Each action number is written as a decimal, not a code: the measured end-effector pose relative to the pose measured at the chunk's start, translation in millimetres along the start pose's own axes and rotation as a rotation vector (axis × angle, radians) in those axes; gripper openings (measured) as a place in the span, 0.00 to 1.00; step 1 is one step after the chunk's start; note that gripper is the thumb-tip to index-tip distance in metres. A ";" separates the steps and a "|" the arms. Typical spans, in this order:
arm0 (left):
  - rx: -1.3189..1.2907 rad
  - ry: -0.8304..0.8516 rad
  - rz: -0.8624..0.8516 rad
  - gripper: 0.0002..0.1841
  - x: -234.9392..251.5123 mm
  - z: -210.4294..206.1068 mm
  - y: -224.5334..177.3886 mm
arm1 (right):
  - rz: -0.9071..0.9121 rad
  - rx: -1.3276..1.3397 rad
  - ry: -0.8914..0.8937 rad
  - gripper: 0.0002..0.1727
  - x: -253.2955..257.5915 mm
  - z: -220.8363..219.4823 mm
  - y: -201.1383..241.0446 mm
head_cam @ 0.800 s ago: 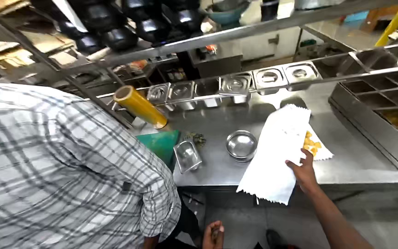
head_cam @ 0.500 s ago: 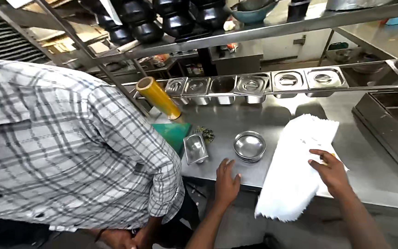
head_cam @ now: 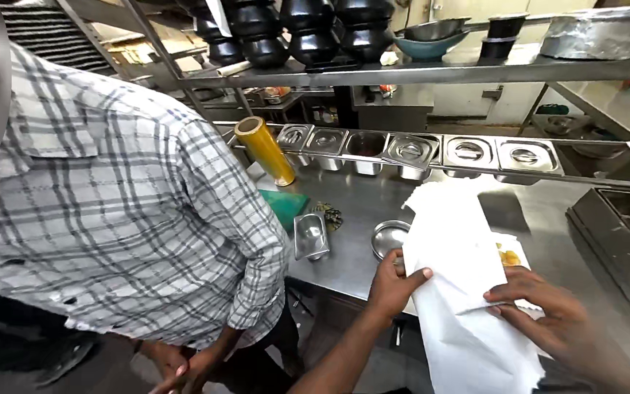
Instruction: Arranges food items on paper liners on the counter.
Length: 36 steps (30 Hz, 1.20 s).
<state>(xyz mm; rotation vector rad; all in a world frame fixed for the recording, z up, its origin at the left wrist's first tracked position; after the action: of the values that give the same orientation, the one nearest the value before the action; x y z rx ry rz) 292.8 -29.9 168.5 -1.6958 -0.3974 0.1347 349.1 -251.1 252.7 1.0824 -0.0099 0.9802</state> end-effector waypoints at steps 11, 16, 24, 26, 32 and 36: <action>0.100 -0.206 -0.036 0.20 -52.6 68.6 3.2 | -0.628 0.499 -0.126 0.24 -2.2 -80.7 -61.5; 0.074 -0.279 -0.054 0.19 -71.4 93.3 -7.5 | -0.603 0.427 -0.155 0.13 7.1 -83.9 -48.8; 0.341 -0.288 -0.430 0.17 -80.2 127.1 -87.4 | -0.351 0.190 -0.057 0.18 33.8 -64.9 21.4; 0.543 -0.147 -0.517 0.25 -64.7 122.2 -115.4 | -0.288 0.094 -0.126 0.13 49.5 -46.8 40.3; 0.495 0.017 -0.757 0.10 8.2 92.4 -183.4 | -0.152 -0.083 -0.175 0.15 124.5 9.7 54.0; 0.450 -0.114 -0.694 0.10 47.1 83.5 -192.2 | -0.211 0.228 -0.129 0.18 173.7 19.8 31.5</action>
<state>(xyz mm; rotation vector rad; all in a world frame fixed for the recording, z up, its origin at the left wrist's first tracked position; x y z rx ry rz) 275.4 86.0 348.5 -1.0403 -0.9422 -0.1804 440.7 -147.2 364.0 1.3257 0.1113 0.7322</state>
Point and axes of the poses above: each hand's wrist, its own x-axis towards the middle knuckle, its own z-axis out of the back of the hand, y = z × x, the point moved 9 cm from there along x, towards the middle knuckle, and after that the axes turned 14 degrees about -z, right-handed, at the moved point
